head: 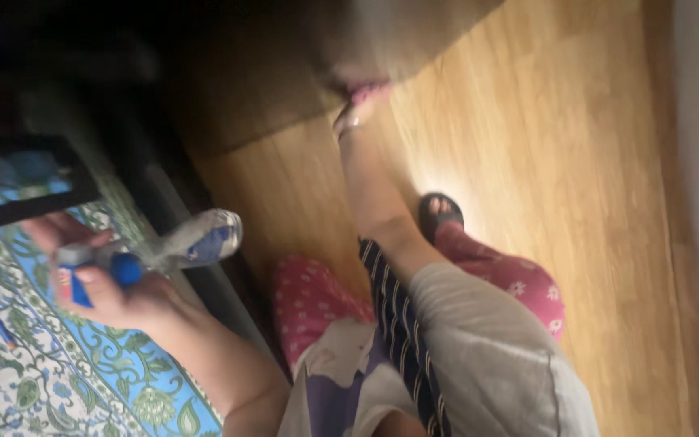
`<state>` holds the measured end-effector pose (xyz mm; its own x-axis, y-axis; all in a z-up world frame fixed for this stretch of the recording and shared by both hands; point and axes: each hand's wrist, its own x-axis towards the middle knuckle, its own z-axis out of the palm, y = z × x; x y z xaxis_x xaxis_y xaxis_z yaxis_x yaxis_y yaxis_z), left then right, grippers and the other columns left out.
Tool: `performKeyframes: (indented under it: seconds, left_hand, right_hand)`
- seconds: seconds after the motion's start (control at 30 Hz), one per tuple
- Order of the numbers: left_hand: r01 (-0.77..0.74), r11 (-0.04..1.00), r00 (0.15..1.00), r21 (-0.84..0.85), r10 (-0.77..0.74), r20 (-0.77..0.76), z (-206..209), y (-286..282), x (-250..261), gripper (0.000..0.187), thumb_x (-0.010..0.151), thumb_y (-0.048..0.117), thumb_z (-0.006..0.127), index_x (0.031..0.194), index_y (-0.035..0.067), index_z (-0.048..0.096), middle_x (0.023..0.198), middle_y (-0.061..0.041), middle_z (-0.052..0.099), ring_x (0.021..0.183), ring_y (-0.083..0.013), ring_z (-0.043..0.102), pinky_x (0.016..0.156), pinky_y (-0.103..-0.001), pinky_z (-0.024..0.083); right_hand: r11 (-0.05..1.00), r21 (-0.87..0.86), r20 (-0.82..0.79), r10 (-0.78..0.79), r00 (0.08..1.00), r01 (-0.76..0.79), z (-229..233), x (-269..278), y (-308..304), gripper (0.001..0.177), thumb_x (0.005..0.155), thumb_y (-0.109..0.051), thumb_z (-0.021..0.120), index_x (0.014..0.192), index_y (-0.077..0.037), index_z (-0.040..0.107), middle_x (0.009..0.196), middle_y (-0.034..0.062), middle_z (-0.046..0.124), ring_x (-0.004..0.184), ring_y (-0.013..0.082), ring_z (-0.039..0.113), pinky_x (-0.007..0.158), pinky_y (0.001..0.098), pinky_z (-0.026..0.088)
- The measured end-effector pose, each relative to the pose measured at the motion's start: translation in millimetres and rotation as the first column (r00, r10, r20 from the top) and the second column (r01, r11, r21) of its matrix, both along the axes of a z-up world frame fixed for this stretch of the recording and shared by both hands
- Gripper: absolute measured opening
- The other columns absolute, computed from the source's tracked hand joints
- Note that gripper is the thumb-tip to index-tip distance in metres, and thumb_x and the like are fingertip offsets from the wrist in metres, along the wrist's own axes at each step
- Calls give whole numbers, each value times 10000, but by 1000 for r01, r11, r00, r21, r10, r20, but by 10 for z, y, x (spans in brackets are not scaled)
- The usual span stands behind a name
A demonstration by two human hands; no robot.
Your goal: The person cleans a nightstand and the side of a bed using a spray bottle and a cloth, wiping the surfaces and moving small items like a fan and a box.
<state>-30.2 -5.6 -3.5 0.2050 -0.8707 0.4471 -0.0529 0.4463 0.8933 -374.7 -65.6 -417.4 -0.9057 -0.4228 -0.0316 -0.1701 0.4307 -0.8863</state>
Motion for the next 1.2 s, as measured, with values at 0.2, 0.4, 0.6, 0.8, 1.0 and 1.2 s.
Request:
performKeyframes:
  seconds: [0.2,0.4,0.6,0.8,1.0,1.2]
  left_hand:
    - [4,1000,1000,20,-4,-12,-17,-31,-96,535,1032,447,695,963,-77,608,1645,-211,431,1542,-383,396,1334,-475,243]
    - [17,999,999,-35,-16,50,-178,26,-34,502,1028,474,673,993,-23,609,1615,-208,443,1490,-310,459,1253,-427,288]
    - [-159,971,926,180,83,369,-1051,321,-836,735,1029,607,609,1335,-60,636,1689,-222,303,1548,-350,412,1278,-486,337]
    - [136,968,871,212,-219,440,-1306,169,-1345,605,1064,590,552,1108,8,711,1763,-215,55,1636,-397,94,1332,-527,220]
    - [118,984,882,132,-165,441,-1263,111,-1455,800,1081,607,533,1372,-135,595,1740,-228,-33,1612,-422,0,1348,-570,98]
    - [132,978,819,163,-200,537,-1219,119,-1283,620,1076,549,553,1027,-49,705,1748,-243,-11,1627,-433,61,1349,-564,133]
  right_hand:
    - [941,-41,846,-147,513,337,98,440,77,205,1096,-402,370,1086,-244,240,1034,-25,236,927,150,192,766,343,210]
    - [784,-174,961,2,278,596,-46,513,-7,263,1071,-343,382,825,-253,360,738,-51,360,633,100,324,537,284,297]
    - [477,-436,897,163,410,763,-2,-972,-66,482,1084,-413,345,668,-197,457,569,-18,475,486,107,461,444,254,391]
    - [600,-443,829,-9,560,666,706,-160,-321,427,1052,-458,335,804,-135,463,554,21,484,454,150,453,434,291,396]
    - [665,-302,878,-85,471,683,233,461,-339,361,1061,-468,361,1038,-119,450,550,-9,453,437,116,420,409,269,360]
    - [539,-403,840,-104,533,740,922,-446,-73,428,1071,-478,387,1272,-104,438,546,-39,421,420,81,387,383,247,323]
